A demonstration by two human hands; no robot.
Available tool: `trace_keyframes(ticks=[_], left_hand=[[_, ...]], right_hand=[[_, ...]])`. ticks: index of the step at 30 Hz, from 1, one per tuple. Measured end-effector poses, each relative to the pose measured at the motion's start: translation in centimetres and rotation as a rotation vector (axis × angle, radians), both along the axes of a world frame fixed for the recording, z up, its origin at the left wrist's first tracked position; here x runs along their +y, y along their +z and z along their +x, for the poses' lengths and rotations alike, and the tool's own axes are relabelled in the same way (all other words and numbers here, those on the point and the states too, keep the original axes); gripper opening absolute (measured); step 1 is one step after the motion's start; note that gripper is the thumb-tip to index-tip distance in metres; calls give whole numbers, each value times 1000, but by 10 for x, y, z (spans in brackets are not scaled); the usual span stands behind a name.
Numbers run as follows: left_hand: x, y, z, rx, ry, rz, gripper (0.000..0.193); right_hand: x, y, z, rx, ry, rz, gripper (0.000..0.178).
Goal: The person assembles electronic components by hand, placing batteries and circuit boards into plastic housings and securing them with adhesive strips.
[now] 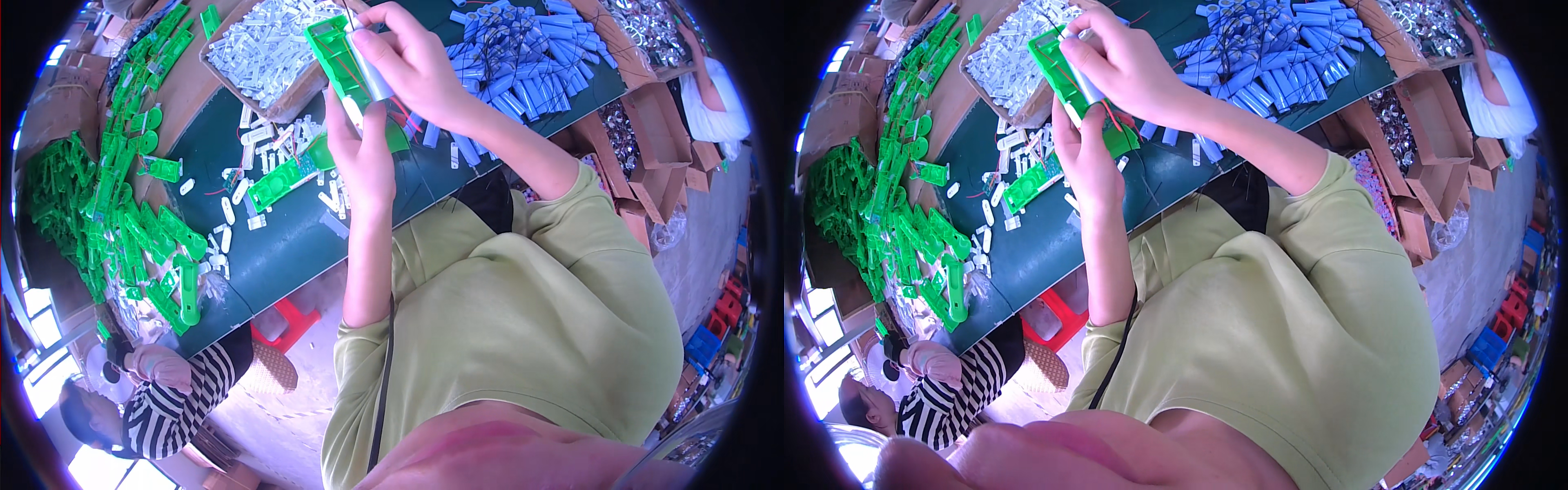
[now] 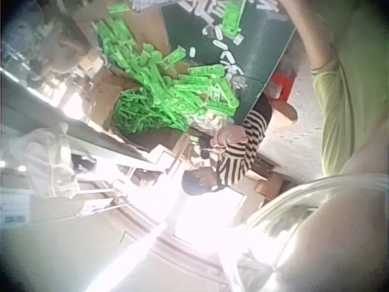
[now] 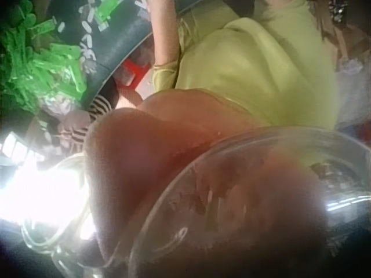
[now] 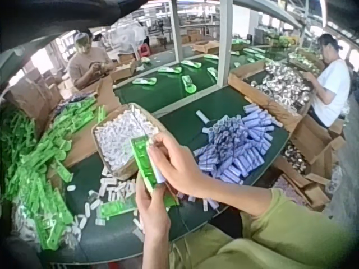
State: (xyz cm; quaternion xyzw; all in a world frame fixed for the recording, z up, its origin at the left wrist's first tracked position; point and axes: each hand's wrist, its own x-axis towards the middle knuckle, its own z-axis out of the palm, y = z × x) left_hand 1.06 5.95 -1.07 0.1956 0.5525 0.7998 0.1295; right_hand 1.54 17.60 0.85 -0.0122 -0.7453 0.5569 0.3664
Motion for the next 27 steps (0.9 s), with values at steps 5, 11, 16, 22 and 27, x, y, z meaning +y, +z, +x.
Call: trace_keyframes(ticks=[5, 11, 16, 22, 27], left_hand=[[-11, -1, 6, -59, -54, -75, 47], [-17, 4, 4, 21, 57, -124, 47], [-19, 1, 1, 72, 94, -124, 47], [-22, -1, -1, -88, 46, -143, 44], [-23, -10, -6, -139, 53, -152, 43]], right_hand=[[-9, -11, 4, -2, -122, 260, 19], [-16, -5, 1, 26, -84, 329, 16], [-16, -4, -5, 12, -28, 365, 17], [-18, -23, -19, 24, -93, 338, 17], [-26, -35, -23, -66, -112, 351, 19]])
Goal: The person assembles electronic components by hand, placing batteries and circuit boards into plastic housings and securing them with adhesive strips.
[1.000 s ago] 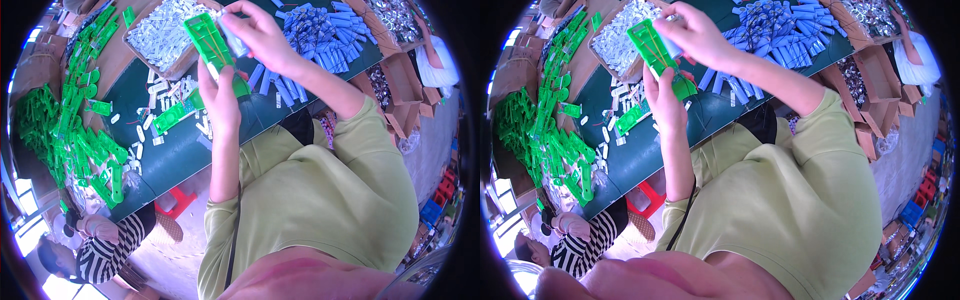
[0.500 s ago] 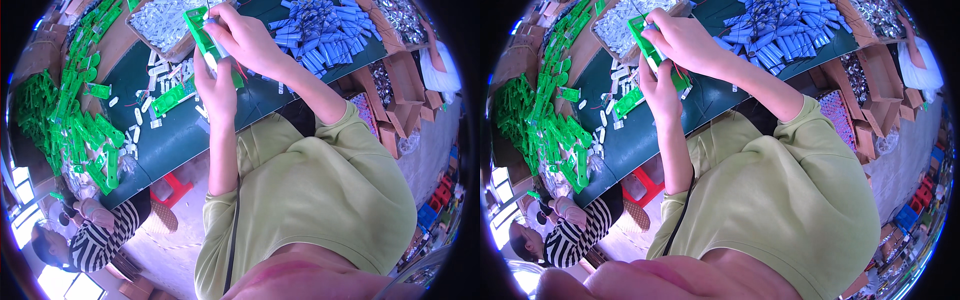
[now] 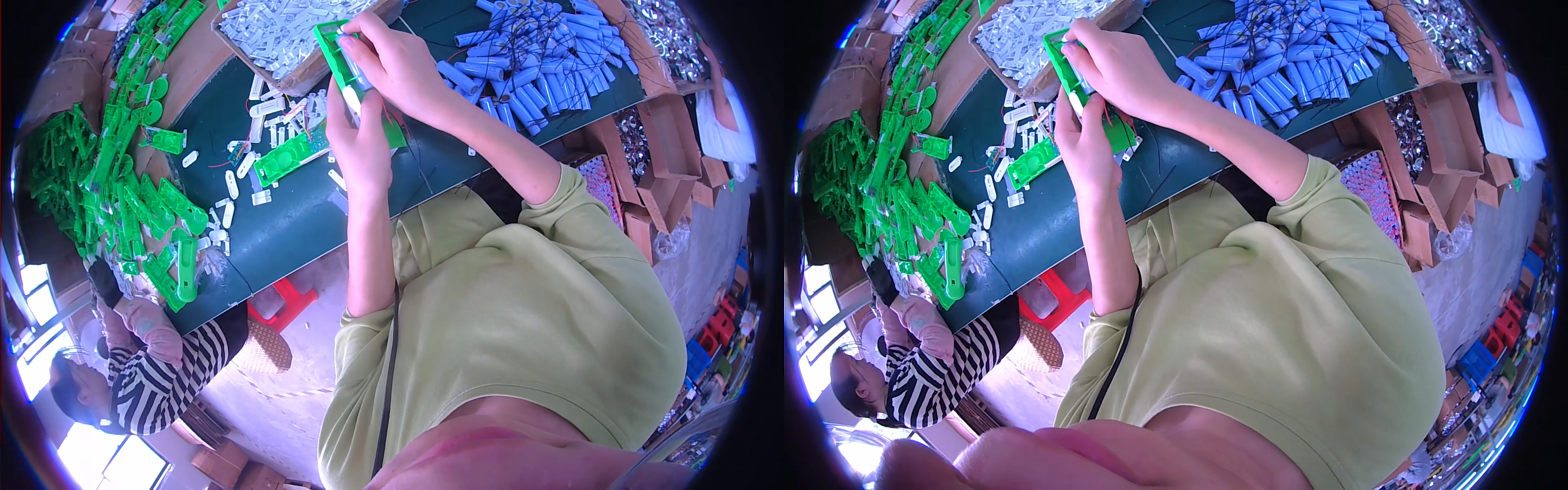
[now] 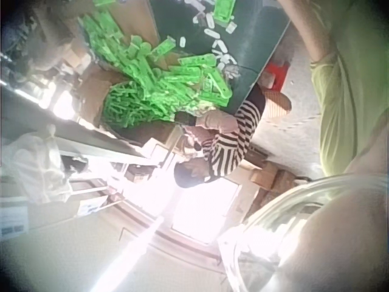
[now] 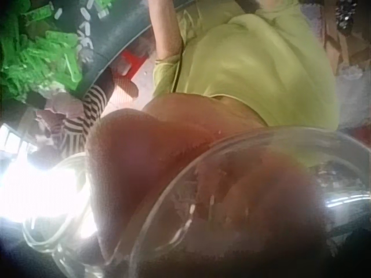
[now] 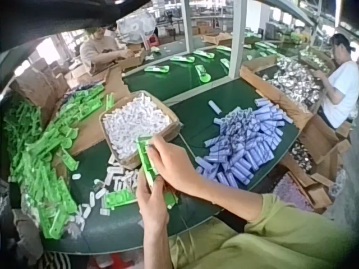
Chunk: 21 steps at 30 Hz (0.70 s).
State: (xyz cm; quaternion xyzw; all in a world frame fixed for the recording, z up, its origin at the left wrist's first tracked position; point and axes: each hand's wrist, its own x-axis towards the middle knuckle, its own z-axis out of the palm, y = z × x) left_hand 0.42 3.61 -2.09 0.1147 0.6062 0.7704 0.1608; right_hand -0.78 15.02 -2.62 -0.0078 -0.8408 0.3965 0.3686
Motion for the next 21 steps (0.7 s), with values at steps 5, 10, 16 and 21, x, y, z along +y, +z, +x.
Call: trace_keyframes(ticks=[5, 10, 16, 21], left_hand=[[0, -3, -8, 80, 0, -14, 42], [-21, -2, -21, -43, -65, 90, 34], [-59, 15, -32, -128, 108, 147, 38], [-65, 5, -36, -125, 128, 138, 41]], right_hand=[[-4, -4, -8, 97, -65, -41, 29], [1, 23, -3, -62, 105, -103, 40], [67, 62, -70, -469, 205, 318, 22], [73, 18, -134, -614, 176, 760, 24]])
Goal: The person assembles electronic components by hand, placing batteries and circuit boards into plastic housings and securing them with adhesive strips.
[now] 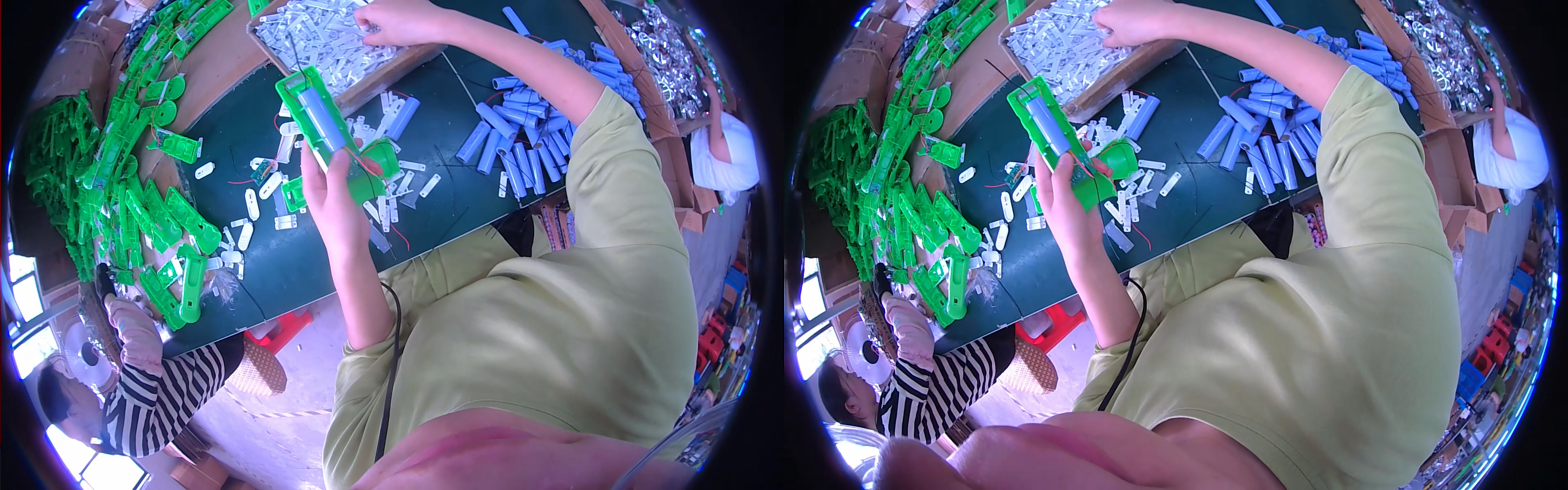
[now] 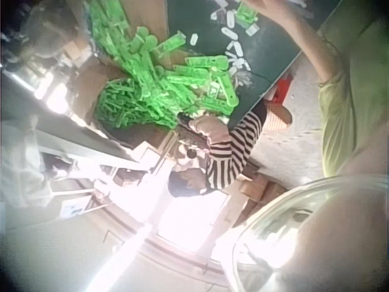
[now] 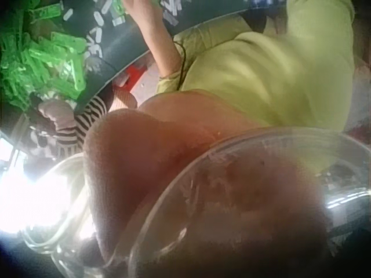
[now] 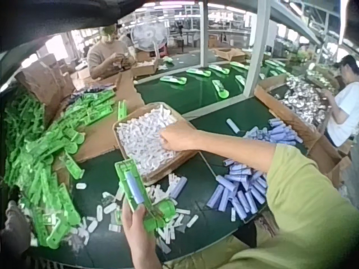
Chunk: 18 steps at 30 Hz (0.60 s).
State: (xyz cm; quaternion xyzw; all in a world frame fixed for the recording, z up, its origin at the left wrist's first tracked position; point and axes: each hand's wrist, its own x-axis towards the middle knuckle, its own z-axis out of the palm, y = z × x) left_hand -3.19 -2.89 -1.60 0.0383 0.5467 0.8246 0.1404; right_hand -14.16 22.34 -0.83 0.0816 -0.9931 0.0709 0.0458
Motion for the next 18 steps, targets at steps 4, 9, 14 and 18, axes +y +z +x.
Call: trace_keyframes(ticks=[4, 9, 14, 18], left_hand=[[-6, -13, -2, -6, 15, -18, 41], [-13, -10, -3, -70, -40, -9, 47], [-12, -8, -3, -70, -60, -13, 47], [-8, -17, -3, 37, -32, -59, 36]], right_hand=[[13, -20, -22, -48, -16, -108, 23], [17, -17, -21, -152, 3, -237, 21], [10, -10, -10, 179, 196, 17, 18], [9, -11, -5, 302, 256, 9, 16]])
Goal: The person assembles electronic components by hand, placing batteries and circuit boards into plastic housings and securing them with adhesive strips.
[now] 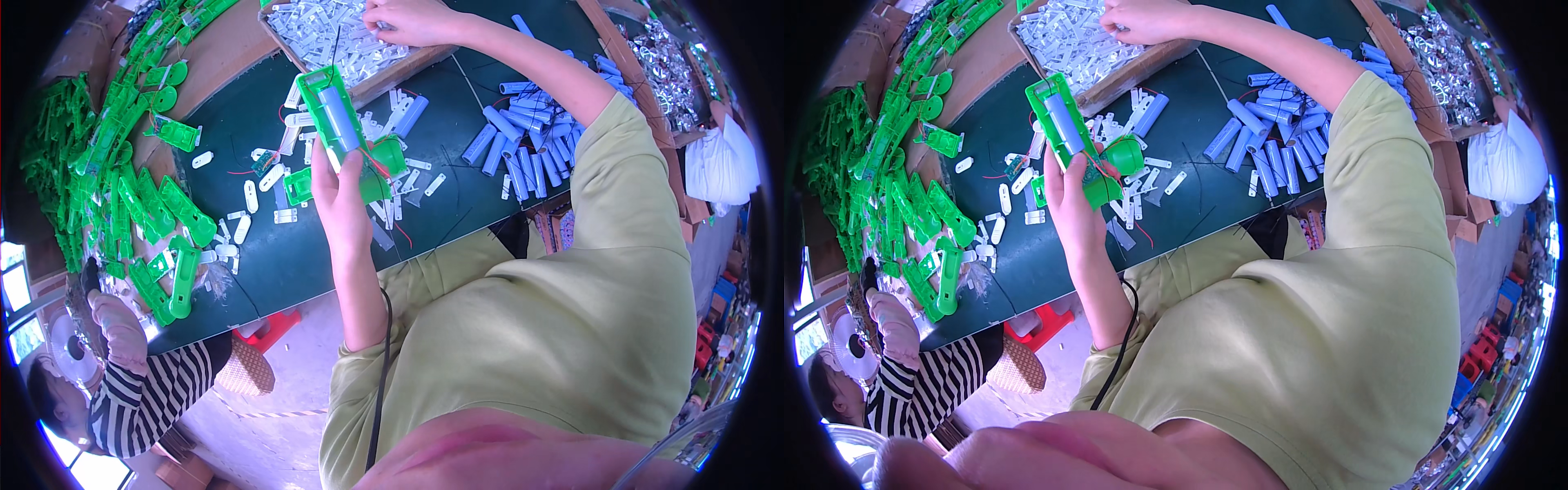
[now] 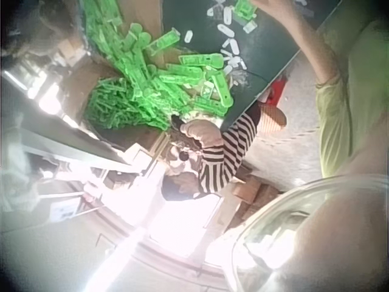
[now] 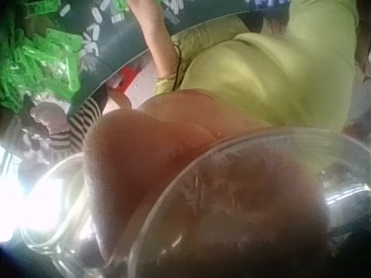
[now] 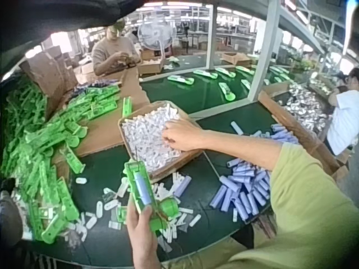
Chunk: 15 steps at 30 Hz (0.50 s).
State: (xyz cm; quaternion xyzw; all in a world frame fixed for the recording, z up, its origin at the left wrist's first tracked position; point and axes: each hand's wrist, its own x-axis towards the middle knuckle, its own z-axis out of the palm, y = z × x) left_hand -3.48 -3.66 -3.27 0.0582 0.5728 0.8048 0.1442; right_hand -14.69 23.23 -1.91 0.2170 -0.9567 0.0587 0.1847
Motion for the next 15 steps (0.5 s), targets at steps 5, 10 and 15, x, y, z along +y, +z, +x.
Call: trace_keyframes(ticks=[5, 10, 15], left_hand=[[-1, 0, 1, -2, -2, -10, 36], [-2, 4, 2, 41, 1, -16, 37], [1, 21, 9, 51, 14, 21, 39]], right_hand=[[-17, 14, 4, -133, -214, -248, 16], [-18, 25, 11, -591, -125, -819, 20], [-38, 58, 58, -1016, 156, -1548, 21]])
